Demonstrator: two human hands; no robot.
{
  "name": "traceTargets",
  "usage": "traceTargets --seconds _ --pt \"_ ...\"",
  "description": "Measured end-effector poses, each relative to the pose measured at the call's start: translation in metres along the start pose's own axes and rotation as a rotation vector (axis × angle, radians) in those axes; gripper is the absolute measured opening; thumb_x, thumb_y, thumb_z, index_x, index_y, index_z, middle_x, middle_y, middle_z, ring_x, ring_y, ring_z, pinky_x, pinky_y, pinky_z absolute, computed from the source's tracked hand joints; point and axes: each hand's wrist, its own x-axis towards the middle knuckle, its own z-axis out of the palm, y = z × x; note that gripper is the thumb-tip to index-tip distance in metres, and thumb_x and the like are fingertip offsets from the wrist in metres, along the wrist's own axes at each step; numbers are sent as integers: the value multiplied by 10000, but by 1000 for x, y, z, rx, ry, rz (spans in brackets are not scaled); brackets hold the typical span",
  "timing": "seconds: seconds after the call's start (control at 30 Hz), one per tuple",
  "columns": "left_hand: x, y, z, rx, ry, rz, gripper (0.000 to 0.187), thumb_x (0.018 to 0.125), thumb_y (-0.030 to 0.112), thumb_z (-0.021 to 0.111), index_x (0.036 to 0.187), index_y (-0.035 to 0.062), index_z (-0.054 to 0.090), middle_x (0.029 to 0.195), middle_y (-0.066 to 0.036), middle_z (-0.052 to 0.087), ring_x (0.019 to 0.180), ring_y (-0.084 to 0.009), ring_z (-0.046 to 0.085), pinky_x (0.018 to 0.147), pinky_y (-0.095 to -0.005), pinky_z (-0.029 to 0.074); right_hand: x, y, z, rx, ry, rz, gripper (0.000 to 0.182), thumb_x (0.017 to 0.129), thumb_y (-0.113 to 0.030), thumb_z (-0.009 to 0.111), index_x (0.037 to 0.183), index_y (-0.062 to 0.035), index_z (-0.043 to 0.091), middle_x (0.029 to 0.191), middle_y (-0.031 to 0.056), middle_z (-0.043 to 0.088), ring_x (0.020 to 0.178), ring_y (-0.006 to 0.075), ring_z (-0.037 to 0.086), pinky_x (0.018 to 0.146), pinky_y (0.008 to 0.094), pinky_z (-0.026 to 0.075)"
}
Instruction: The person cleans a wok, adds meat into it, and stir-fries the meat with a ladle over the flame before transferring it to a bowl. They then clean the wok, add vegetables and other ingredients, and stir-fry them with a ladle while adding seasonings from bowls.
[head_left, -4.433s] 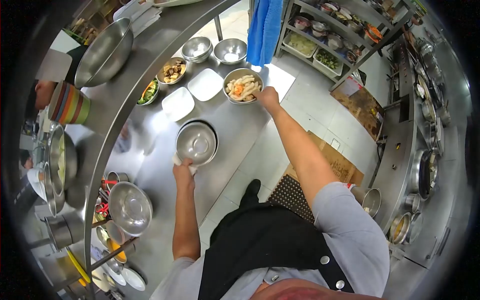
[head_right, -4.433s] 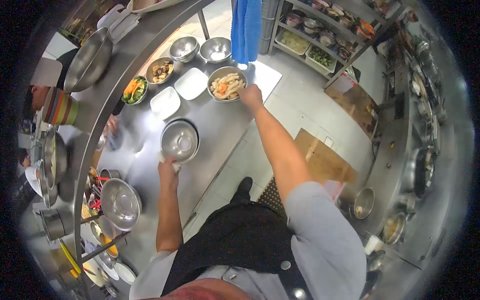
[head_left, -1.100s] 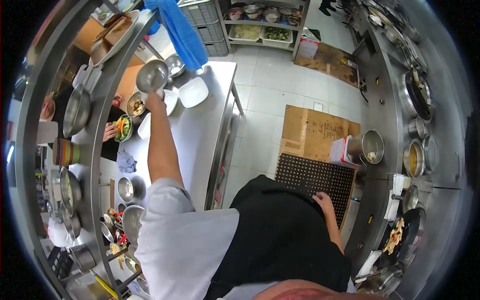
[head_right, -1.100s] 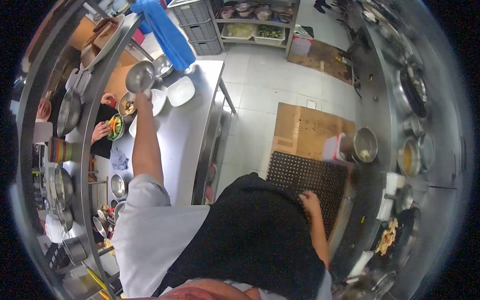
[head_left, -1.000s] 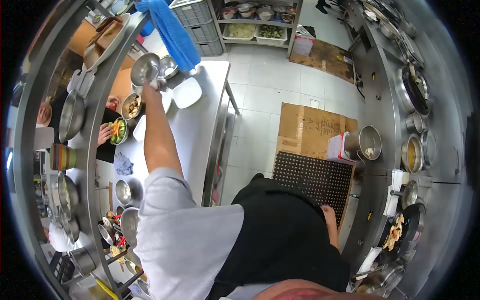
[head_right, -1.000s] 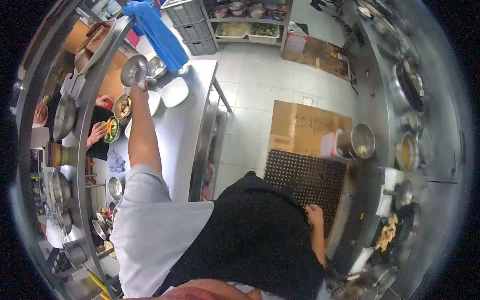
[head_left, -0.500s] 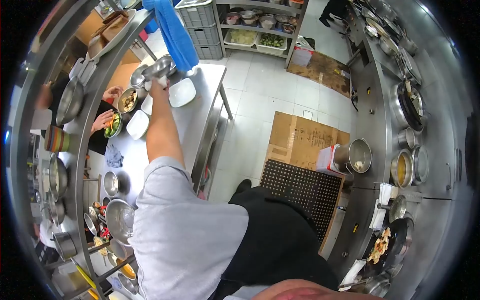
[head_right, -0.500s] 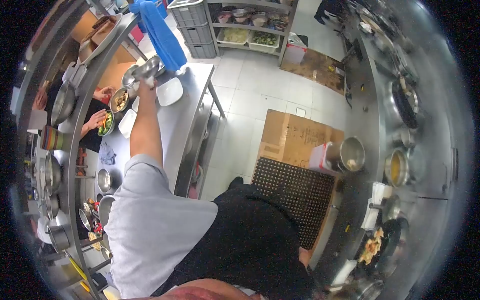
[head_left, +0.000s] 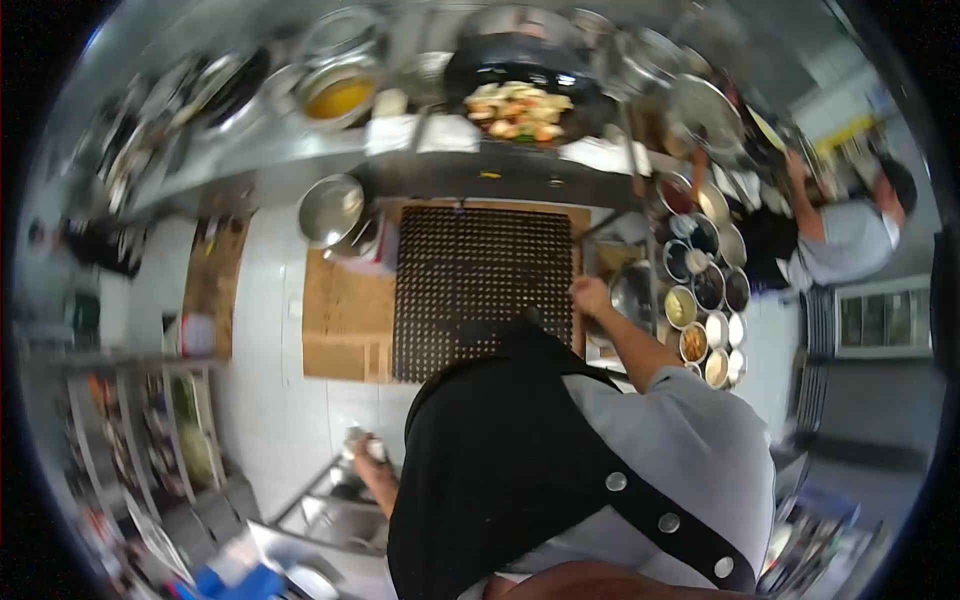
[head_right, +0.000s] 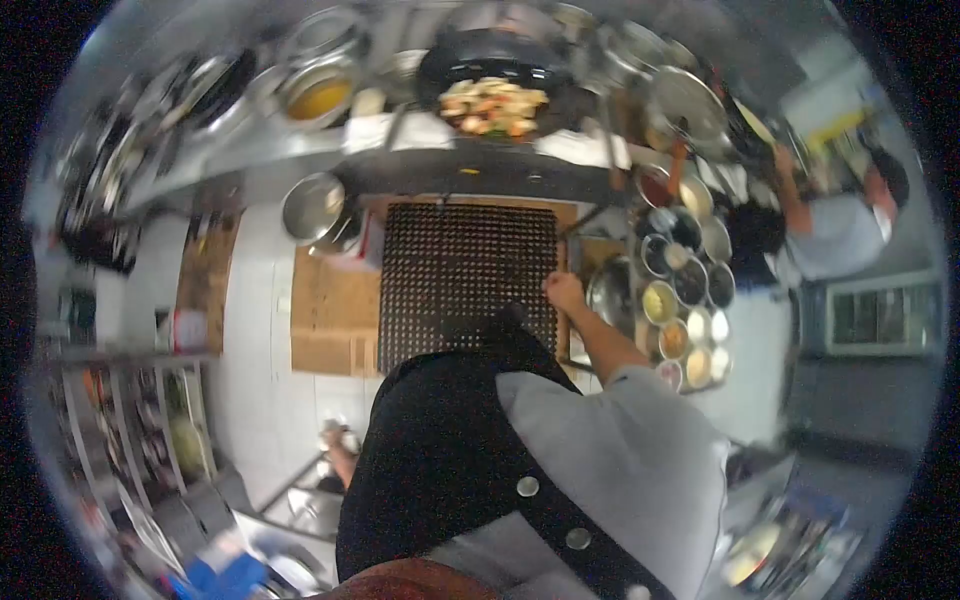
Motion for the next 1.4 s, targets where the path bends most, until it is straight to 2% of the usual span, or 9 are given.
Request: traceTargets --seconds 0.1,0.3,0.43,0.5,0.63,0.8,0.9,1.2,1.4 --pt "11 -21 113 127 -263 -174 383 880 170 679 1216 -6 624 913 -64 663 769 -219 650 679 -348 549 40 33 -68 259 602 178 365 894 -300 718 1130 -22 696 982 153 739 870 307 708 833 411 545" --pt "-84 21 404 452 -659 -182 334 1032 347 520 1221 82 598 817 -36 638 646 -169 632 495 -314 519 214 104 -114 134 954 128 490 898 -279 709 1275 22 624 1065 175 712 849 300 699 744 406 559" --pt "-126 21 562 377 -906 -181 631 1008 691 379 1193 125 586 831 -38 646 672 -194 638 540 -352 528 272 64 -174 468 718 197 363 884 -219 694 1134 41 651 870 119 686 691 249 663 552 357 521" --pt "-139 17 620 479 -850 -126 623 1008 687 388 1177 123 591 883 -76 669 681 -218 640 543 -349 515 279 31 -218 522 228 270 212 860 -155 676 945 32 623 702 72 602 530 198 574 440 327 460" --pt "-137 -10 699 430 -677 -135 466 1009 583 514 1108 135 599 814 -50 665 658 -200 646 520 -341 515 238 -36 -237 1179 201 160 123 857 -101 696 927 -21 634 643 28 575 488 140 551 455 304 473" --pt "-119 -18 737 412 -666 -168 35 917 153 644 936 128 627 794 -24 678 623 -173 642 468 -286 463 148 -71 -234 1175 75 95 345 867 -106 750 1161 -16 594 732 44 608 544 144 586 502 299 476" --pt "-103 25 773 377 -750 -271 92 900 175 644 933 95 614 747 -14 621 577 -154 578 446 -254 428 127 -74 -289 872 552 8 379 872 -118 756 1201 -42 585 781 29 617 562 139 585 514 306 476" --pt "1 29 983 481 -848 -97 213 966 294 573 993 87 614 840 -32 619 671 -150 575 527 -263 443 -30 -103 -303 773 1089 688 461 944 -134 625 1384 -19 549 706 -12 558 529 90 498 470 259 395" --pt "13 21 1035 534 -1004 -48 220 993 330 552 967 114 590 803 -30 586 643 -147 543 512 -264 398 -133 -20 -275 884 1032 933 246 943 -124 620 1175 -43 629 651 -6 517 481 84 479 419 256 384"
